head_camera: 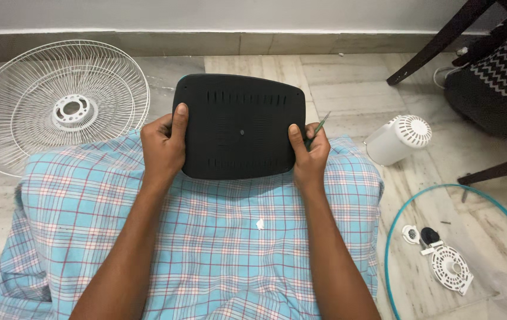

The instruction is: The person assembles a small fan by attaching a black plastic cover to the motor housing using a screwdriver. They insert and tighten multiple screws at the corners of the cover, then flip the unit to secure additional screws on the opposite side.

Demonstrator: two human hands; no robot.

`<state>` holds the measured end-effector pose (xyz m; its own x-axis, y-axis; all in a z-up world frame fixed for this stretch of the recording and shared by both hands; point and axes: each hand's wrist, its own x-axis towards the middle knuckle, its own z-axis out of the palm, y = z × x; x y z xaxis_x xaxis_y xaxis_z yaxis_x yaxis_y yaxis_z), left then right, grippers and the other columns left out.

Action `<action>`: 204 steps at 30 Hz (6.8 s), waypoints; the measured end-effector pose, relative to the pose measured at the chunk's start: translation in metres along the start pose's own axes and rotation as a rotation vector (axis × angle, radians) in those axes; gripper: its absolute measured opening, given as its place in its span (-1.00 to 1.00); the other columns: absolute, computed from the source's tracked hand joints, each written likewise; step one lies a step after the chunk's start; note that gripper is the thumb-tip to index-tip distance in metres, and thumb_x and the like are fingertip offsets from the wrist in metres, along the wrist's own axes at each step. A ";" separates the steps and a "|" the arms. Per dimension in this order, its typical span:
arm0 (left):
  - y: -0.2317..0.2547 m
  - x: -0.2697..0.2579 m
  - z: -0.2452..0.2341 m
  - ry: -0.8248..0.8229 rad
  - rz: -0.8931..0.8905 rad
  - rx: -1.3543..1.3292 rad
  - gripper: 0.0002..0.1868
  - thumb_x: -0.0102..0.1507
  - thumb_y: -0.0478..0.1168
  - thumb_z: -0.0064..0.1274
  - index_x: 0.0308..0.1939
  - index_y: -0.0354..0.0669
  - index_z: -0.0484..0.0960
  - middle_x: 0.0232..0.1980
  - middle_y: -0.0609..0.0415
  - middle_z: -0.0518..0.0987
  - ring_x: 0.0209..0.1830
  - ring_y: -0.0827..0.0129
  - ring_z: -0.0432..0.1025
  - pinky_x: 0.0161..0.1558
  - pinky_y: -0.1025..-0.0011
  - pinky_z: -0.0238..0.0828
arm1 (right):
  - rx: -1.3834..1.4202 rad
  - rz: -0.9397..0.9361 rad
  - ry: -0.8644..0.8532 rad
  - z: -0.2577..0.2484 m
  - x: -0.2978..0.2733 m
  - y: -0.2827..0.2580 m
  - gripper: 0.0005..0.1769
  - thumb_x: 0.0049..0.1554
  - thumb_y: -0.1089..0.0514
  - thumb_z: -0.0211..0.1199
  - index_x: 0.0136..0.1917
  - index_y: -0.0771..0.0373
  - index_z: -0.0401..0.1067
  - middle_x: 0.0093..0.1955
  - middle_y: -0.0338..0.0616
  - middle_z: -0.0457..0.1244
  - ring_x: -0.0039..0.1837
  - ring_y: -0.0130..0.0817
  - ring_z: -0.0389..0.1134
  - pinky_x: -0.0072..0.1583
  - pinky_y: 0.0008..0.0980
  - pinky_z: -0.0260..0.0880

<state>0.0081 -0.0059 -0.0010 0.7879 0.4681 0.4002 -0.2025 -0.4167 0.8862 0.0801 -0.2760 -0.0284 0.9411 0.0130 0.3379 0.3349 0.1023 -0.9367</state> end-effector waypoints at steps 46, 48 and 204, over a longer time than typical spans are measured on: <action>0.069 0.002 -0.008 -0.292 0.045 0.278 -0.58 0.31 0.08 0.13 -0.20 -0.28 0.71 -0.52 -0.08 0.60 -0.58 0.26 0.51 -0.51 0.31 0.35 | -0.207 -0.052 0.043 0.003 -0.009 -0.008 -0.71 0.36 -0.04 0.07 -0.11 0.14 0.16 -0.32 -0.35 0.10 -0.28 -0.58 0.06 -0.18 -0.52 0.14; 0.068 0.004 -0.011 -0.295 -0.010 0.285 -0.61 0.26 0.05 0.18 -0.25 -0.27 0.72 -0.59 -0.08 0.57 -0.63 0.23 0.49 -0.54 0.28 0.31 | -0.220 -0.048 0.025 0.004 -0.010 -0.007 -0.71 0.36 -0.05 0.06 -0.10 0.13 0.17 -0.32 -0.35 0.11 -0.27 -0.58 0.07 -0.17 -0.53 0.16; 0.087 -0.241 0.405 -1.275 0.207 0.313 -0.63 0.18 -0.21 0.08 0.03 -0.29 0.52 0.09 -0.27 0.52 0.10 -0.14 0.48 0.09 0.04 0.45 | -1.228 0.483 0.162 -0.360 -0.116 0.023 -0.46 -0.11 0.00 0.58 0.05 0.32 0.54 0.09 0.07 0.32 0.15 0.00 0.36 0.17 -0.12 0.37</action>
<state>0.0361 -0.4706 -0.1150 0.7840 -0.6071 -0.1293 -0.3778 -0.6320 0.6766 -0.0048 -0.6331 -0.1225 0.9427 -0.3334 0.0156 -0.2890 -0.8386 -0.4618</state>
